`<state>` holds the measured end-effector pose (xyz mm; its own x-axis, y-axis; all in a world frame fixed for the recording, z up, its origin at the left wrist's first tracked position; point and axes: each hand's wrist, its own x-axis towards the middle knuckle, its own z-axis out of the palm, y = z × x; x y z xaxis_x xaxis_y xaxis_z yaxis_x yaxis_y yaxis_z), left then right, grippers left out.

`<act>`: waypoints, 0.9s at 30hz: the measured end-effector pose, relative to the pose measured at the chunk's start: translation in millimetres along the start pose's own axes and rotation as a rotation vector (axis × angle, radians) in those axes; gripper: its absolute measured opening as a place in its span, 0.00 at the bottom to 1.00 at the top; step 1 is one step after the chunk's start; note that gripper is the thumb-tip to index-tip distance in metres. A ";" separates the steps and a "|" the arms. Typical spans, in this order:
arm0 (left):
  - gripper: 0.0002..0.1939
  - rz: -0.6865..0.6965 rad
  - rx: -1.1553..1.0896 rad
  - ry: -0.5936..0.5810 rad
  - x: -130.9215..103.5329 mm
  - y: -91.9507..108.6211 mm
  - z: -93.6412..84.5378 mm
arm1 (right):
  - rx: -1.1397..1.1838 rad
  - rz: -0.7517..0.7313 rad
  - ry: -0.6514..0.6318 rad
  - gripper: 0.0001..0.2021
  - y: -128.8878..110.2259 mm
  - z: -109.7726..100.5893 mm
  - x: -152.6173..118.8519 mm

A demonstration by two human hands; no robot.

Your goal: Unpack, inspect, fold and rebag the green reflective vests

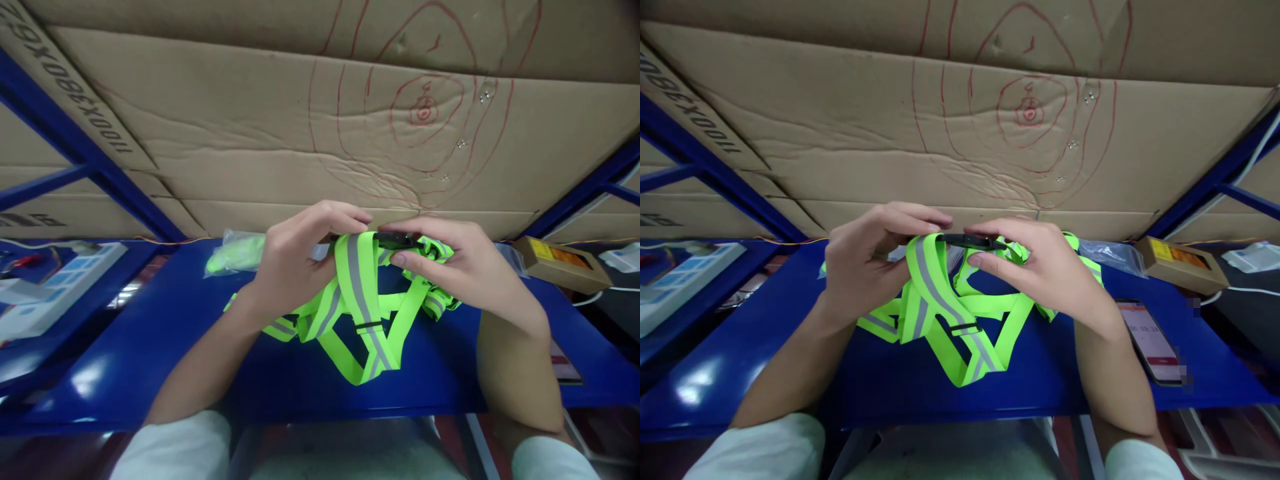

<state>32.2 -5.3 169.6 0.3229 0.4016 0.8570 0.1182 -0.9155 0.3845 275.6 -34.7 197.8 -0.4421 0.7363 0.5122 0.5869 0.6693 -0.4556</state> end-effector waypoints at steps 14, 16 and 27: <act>0.37 -0.274 -0.465 -0.217 -2.7 -7.5 29.4 | -0.313 -0.202 0.443 0.10 -44.2 4.6 31.0; 0.22 -0.366 -0.476 -0.196 -5.5 -5.7 40.6 | -0.381 -0.182 0.414 0.11 -58.1 4.0 44.3; 0.29 -0.841 -1.069 -0.213 -8.4 -6.8 50.9 | -0.506 0.013 0.309 0.13 -48.8 -9.2 86.0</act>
<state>76.5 -3.6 142.3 0.6617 0.7210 0.2055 -0.3940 0.1012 0.9135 215.1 -4.9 270.7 -0.2598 0.6302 0.7317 0.8749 0.4743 -0.0979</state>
